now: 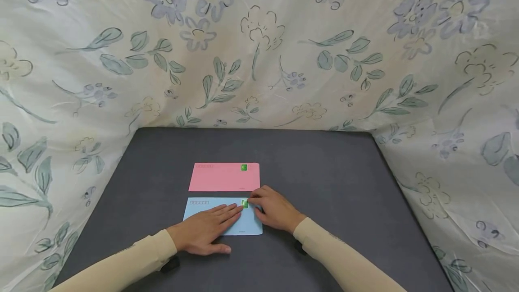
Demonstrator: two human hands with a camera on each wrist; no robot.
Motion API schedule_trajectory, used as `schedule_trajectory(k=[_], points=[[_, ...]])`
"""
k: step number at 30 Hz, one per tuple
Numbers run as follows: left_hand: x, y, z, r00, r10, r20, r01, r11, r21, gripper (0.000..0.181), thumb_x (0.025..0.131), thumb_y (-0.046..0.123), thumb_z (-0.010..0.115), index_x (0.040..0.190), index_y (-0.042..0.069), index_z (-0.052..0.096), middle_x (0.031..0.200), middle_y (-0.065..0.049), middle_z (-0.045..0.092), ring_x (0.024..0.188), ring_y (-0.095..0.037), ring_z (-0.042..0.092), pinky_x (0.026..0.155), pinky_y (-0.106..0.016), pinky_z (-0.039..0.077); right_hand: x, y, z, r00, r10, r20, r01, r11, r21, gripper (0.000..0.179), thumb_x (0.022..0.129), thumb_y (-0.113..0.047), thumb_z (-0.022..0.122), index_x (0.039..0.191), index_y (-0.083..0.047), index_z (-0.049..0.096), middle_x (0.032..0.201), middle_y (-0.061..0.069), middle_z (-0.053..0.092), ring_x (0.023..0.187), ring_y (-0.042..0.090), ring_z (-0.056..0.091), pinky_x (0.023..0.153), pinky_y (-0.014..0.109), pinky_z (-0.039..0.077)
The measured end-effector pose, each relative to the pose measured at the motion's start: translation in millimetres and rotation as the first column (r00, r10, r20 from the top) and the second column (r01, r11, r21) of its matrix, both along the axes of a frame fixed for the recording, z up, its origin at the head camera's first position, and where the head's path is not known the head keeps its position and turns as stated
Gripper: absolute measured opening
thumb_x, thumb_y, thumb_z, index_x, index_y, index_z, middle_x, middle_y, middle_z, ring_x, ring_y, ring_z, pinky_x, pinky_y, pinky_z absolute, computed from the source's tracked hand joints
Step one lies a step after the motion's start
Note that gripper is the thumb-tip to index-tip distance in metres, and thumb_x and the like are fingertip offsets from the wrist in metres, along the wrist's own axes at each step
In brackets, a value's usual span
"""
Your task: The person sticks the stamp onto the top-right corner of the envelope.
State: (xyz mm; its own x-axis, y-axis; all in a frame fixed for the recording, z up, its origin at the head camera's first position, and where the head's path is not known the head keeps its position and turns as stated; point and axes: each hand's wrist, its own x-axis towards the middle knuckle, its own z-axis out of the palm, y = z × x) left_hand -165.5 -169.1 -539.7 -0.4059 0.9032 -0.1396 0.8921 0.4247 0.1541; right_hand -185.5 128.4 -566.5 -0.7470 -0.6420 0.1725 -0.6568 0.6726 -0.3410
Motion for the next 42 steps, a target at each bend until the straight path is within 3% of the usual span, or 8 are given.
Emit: schedule_trajectory(k=[29,34,37,42], points=[[-6.7,-4.0,2.2,0.997,0.014,0.077,-0.013,1.000,-0.005,0.095,0.108,0.074,0.038,0.173,0.007,0.023,0.181,-0.005,0.017,0.165,-0.022,0.017,0.131,-0.042,0.022,-1.8,-4,7.5,1.000,0.006,-0.027,-0.006,1.000,0.014,0.041,0.105,-0.017,0.072,0.144,-0.010,0.071,0.141,0.002,0.065,0.121,0.017,0.060,0.101,0.038,0.057],[-6.6,-4.2,2.3,0.998,0.024,0.061,-0.022,1.000,-0.022,0.096,0.107,0.075,0.037,0.173,0.007,0.025,0.181,-0.004,0.018,0.165,-0.021,0.017,0.132,-0.040,0.021,0.7,-3,14.9,0.988,0.115,-0.105,-0.105,0.990,0.094,0.049,0.104,-0.021,0.071,0.151,-0.010,0.065,0.157,0.003,0.059,0.141,0.025,0.056,0.114,0.049,0.050],[-6.7,-5.0,2.0,0.998,0.029,0.053,-0.028,0.999,-0.028,0.095,0.107,0.074,0.038,0.173,0.006,0.024,0.181,-0.004,0.018,0.165,-0.022,0.017,0.132,-0.040,0.020,2.2,-4,17.4,0.978,0.177,-0.109,-0.156,0.971,0.179,0.053,0.106,-0.027,0.068,0.157,-0.012,0.060,0.162,0.002,0.055,0.150,0.027,0.048,0.119,0.053,0.044],[-6.0,-4.5,-0.5,0.998,0.023,0.052,-0.022,0.999,-0.028,0.095,0.108,0.073,0.040,0.173,0.006,0.024,0.181,-0.004,0.017,0.165,-0.022,0.017,0.132,-0.040,0.021,4.5,0,9.8,0.983,0.172,-0.068,-0.149,0.953,0.265,0.058,0.109,-0.034,0.063,0.164,-0.017,0.052,0.166,-0.004,0.050,0.158,0.026,0.037,0.125,0.053,0.035]])
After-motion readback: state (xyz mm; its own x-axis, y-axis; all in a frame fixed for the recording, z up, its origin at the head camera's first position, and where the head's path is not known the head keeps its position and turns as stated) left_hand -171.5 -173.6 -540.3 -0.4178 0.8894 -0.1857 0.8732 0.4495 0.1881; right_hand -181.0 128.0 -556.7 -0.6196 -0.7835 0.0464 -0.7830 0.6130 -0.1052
